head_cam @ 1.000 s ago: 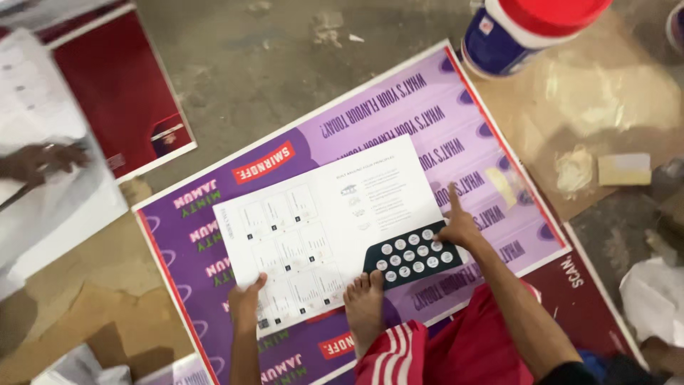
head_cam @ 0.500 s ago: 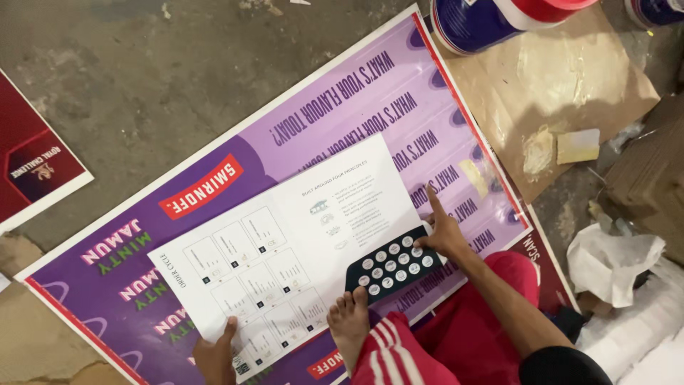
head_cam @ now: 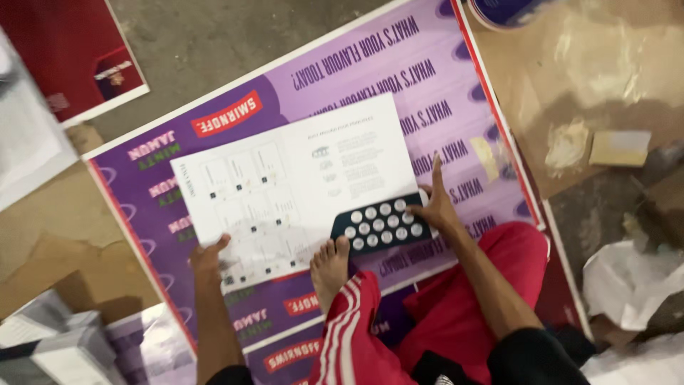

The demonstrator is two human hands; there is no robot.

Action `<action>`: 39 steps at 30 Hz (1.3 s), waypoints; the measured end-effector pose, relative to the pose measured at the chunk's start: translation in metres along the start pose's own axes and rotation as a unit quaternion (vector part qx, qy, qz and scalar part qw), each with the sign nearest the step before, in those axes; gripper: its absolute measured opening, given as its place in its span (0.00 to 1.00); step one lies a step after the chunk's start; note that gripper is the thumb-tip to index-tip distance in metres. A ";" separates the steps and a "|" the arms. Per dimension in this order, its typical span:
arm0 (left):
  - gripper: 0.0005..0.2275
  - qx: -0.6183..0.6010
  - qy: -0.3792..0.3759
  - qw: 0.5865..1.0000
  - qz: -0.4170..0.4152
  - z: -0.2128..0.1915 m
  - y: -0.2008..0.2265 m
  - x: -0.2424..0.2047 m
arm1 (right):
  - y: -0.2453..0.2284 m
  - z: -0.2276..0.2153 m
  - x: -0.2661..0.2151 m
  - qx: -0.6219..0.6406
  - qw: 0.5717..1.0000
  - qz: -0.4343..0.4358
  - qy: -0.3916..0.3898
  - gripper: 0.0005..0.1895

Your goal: The person sits on the floor and applies glue to the spine of a booklet using a small sponge. They then press the booklet onto a larger purple poster to adhere it. The person repeats this process, handling multiple booklets and smoothing them down.

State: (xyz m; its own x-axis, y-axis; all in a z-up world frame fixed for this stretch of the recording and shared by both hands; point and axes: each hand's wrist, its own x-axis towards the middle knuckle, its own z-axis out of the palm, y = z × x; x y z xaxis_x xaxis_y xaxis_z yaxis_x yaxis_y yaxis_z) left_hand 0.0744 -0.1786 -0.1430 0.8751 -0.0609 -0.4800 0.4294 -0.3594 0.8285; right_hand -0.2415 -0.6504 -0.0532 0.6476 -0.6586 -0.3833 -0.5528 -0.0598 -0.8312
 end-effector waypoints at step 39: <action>0.20 0.005 -0.057 0.998 -0.031 -0.024 -0.040 -0.090 | -0.015 -0.048 -0.049 -0.190 0.972 -0.134 0.032 0.82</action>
State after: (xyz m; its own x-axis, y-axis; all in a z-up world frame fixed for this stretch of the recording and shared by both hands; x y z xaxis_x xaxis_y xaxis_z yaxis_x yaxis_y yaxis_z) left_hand -0.0165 -0.1366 -0.1259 0.8152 -0.1443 -0.5609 0.4797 -0.3743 0.7936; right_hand -0.2902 -0.6538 -0.0029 0.7682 -0.6252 -0.1382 -0.5302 -0.5001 -0.6847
